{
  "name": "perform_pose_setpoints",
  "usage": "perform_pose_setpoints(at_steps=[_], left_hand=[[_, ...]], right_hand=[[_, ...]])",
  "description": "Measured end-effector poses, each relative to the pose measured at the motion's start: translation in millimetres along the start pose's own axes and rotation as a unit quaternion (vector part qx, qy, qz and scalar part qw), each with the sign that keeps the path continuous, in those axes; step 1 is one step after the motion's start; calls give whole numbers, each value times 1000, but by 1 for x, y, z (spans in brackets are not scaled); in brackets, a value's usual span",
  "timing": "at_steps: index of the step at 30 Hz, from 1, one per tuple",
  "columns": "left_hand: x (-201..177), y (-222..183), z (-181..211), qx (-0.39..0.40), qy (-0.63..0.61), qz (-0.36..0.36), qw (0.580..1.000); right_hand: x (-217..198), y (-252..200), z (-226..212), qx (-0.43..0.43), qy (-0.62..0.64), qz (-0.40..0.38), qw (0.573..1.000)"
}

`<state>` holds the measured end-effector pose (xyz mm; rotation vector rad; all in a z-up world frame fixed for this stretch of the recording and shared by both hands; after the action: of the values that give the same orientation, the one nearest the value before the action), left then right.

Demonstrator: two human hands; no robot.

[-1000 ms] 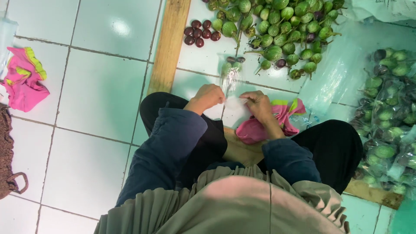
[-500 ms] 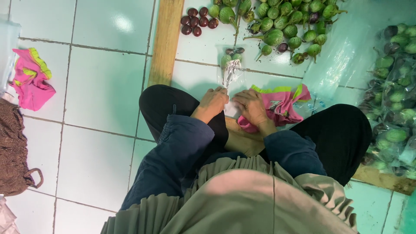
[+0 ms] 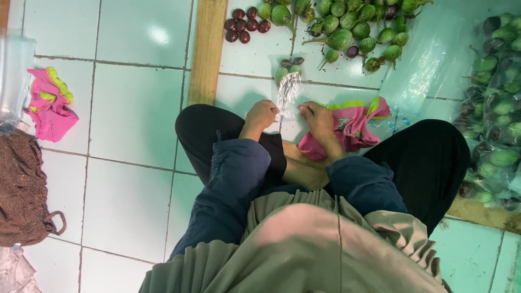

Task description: Packaging small green vegetables into plastic bags while sitting on the floor

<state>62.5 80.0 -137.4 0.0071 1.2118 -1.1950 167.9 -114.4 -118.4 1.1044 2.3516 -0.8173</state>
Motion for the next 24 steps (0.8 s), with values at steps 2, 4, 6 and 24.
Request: perform_pose_setpoints(at_steps=[2,4,6,24], left_hand=[[0,2,-2,-3,-5,8,1000],[-1,3,-1,-5,-10,16,1000],[-5,-1,2,-6,-6,25,1000],[18,-44,70,318,403,228,827]], right_hand=[[5,6,4,12,-19,4,1000],[4,9,3,25,-37,9,999],[1,8,-4,31,-89,1,996],[-25,-5,-45,74,-49,13,996]])
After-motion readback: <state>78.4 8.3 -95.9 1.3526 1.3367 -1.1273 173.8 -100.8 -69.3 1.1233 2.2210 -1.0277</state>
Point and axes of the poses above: each hand's wrist, its own y-axis towards the middle knuckle, its own x-axis out of the palm, z = x × y, the point moved 6 cm from there along y, towards the middle knuckle
